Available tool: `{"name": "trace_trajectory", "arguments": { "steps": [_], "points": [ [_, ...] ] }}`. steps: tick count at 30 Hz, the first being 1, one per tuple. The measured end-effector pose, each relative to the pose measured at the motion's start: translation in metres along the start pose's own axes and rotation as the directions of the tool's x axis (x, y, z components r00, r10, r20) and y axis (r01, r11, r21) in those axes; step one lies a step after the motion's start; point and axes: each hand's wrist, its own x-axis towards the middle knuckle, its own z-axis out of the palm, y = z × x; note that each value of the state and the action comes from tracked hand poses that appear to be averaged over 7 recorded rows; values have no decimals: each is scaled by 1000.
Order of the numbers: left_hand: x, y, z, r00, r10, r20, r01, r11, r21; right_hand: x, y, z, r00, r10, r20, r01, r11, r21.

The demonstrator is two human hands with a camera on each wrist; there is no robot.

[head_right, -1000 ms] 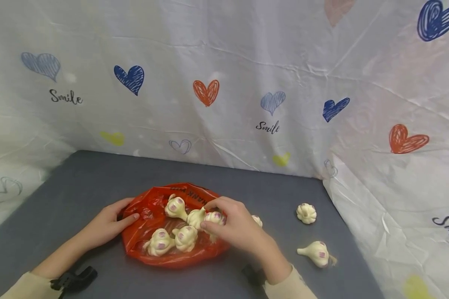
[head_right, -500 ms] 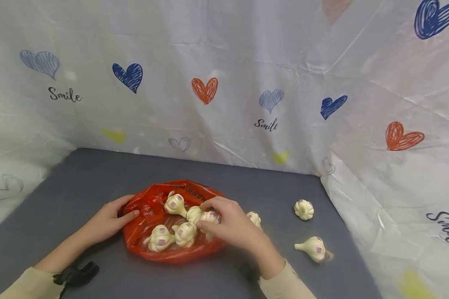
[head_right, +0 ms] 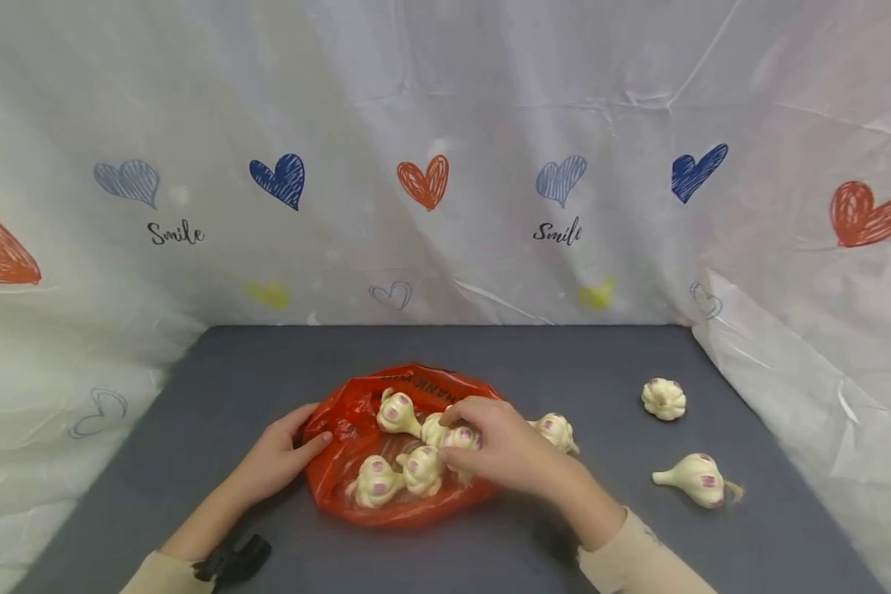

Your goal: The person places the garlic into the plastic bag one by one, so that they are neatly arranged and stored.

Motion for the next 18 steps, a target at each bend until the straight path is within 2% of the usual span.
{"name": "trace_trajectory", "arguments": {
  "steps": [5,13,18],
  "points": [
    [3,-2,-1,1000,-22,22,22,1000,-13,0,5,5,1000,-12,6,12,1000,-4],
    [0,-5,-10,1000,-8,20,7,1000,24,5,4,15,1000,-1,25,0,999,32],
    [2,-4,-6,1000,6,18,-6,1000,18,4,6,18,1000,2,27,-2,1000,10]
  ]
}}
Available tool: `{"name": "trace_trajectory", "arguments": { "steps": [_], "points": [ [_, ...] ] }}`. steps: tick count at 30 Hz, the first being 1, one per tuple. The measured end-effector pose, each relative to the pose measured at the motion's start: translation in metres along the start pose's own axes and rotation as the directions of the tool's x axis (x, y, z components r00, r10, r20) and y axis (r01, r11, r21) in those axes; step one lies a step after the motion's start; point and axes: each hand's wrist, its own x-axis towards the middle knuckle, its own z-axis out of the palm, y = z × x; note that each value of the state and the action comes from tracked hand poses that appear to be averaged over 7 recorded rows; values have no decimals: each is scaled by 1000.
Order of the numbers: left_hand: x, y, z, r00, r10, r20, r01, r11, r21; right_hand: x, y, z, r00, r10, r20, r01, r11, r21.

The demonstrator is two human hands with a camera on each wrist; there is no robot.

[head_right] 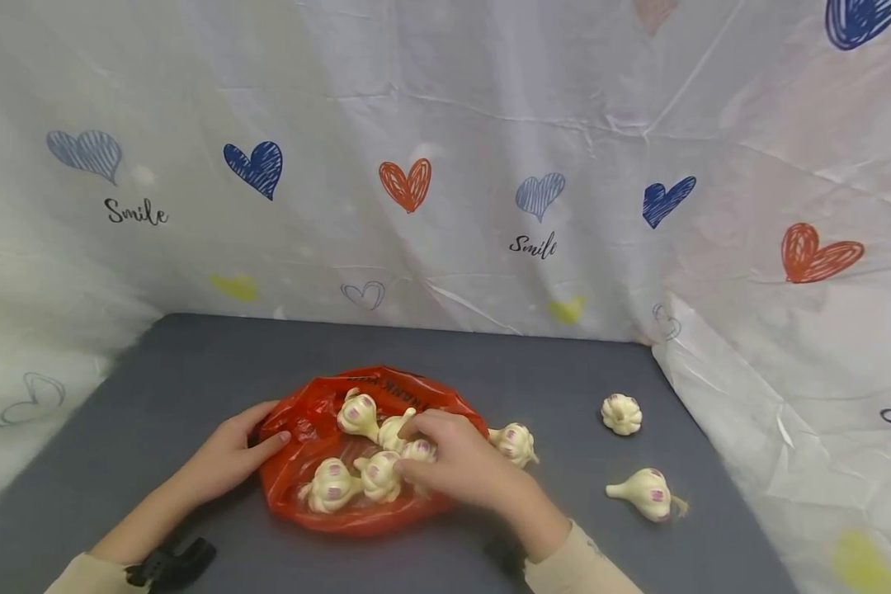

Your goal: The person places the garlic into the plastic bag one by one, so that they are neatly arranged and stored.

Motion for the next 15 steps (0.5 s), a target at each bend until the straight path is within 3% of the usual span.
{"name": "trace_trajectory", "arguments": {
  "steps": [15],
  "points": [
    [0,-3,-2,1000,21,-9,-21,1000,-10,3,0,10,1000,9,27,-8,1000,-17]
  ]
}}
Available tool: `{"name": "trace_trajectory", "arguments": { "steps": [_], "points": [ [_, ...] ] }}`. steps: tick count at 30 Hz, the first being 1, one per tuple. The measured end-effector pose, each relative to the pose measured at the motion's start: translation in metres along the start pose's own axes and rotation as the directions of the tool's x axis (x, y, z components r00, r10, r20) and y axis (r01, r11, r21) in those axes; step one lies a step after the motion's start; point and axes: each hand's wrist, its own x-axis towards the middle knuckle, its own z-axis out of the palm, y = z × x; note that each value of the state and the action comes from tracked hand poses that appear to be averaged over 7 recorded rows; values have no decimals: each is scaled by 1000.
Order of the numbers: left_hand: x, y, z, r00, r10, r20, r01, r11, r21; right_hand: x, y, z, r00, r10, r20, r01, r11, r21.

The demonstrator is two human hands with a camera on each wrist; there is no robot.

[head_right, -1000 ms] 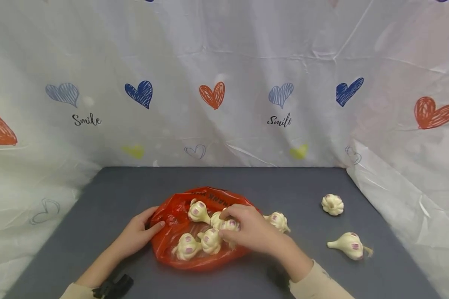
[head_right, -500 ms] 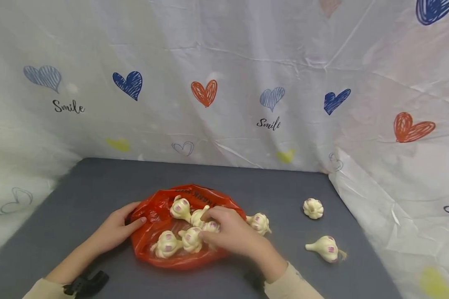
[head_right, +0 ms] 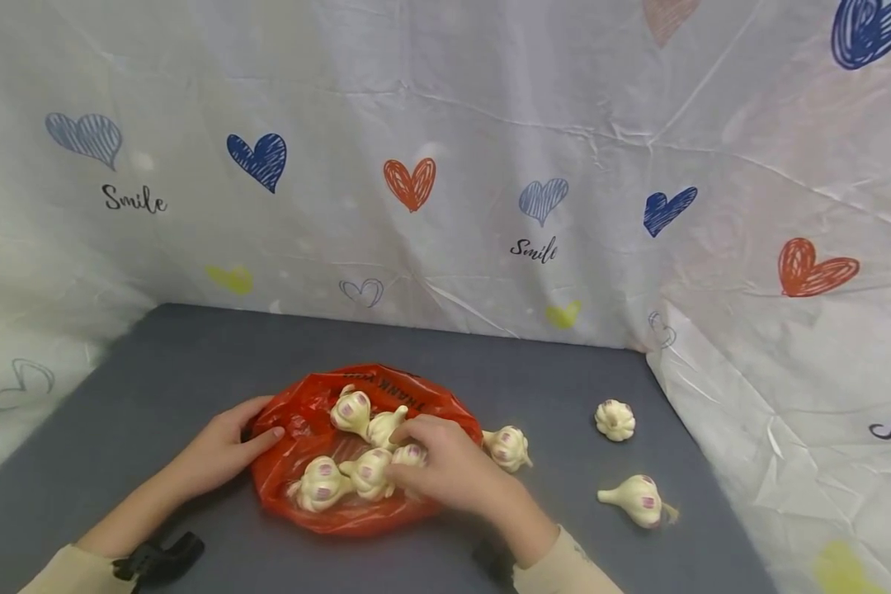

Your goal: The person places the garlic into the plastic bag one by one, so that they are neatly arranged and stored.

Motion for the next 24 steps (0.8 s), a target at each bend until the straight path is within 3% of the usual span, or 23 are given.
{"name": "trace_trajectory", "arguments": {
  "steps": [24],
  "points": [
    [0,0,0,1000,26,-7,-26,999,33,0,0,6,999,19,48,-20,1000,13]
  ]
}}
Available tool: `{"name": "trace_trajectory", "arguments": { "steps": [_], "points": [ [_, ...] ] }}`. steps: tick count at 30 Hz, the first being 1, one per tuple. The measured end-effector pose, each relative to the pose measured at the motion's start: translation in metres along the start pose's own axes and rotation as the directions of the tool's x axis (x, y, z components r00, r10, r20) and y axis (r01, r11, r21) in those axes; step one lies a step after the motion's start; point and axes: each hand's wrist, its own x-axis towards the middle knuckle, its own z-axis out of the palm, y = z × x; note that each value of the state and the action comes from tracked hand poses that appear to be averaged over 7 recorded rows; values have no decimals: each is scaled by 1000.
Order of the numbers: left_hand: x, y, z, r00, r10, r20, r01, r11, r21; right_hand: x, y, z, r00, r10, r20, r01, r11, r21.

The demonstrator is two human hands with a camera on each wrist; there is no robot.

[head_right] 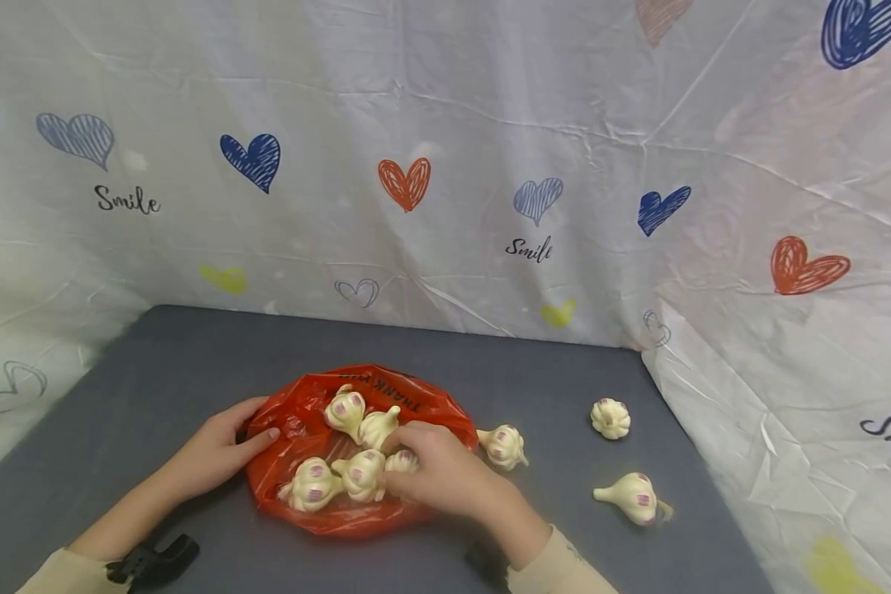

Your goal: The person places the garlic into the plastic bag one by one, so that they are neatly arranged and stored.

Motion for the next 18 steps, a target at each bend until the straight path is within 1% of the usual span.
{"name": "trace_trajectory", "arguments": {
  "steps": [5,13,18],
  "points": [
    [0,1,0,1000,-6,-2,6,1000,3,1,2,1,1000,-9,1,9,1000,4],
    [-1,-1,0,1000,-1,-2,1,1000,-7,0,0,-1,1000,7,3,-7,1000,7],
    [-1,0,0,1000,-3,-2,3,1000,-7,0,-2,-1,1000,-4,-7,4,1000,12]
  ]
}}
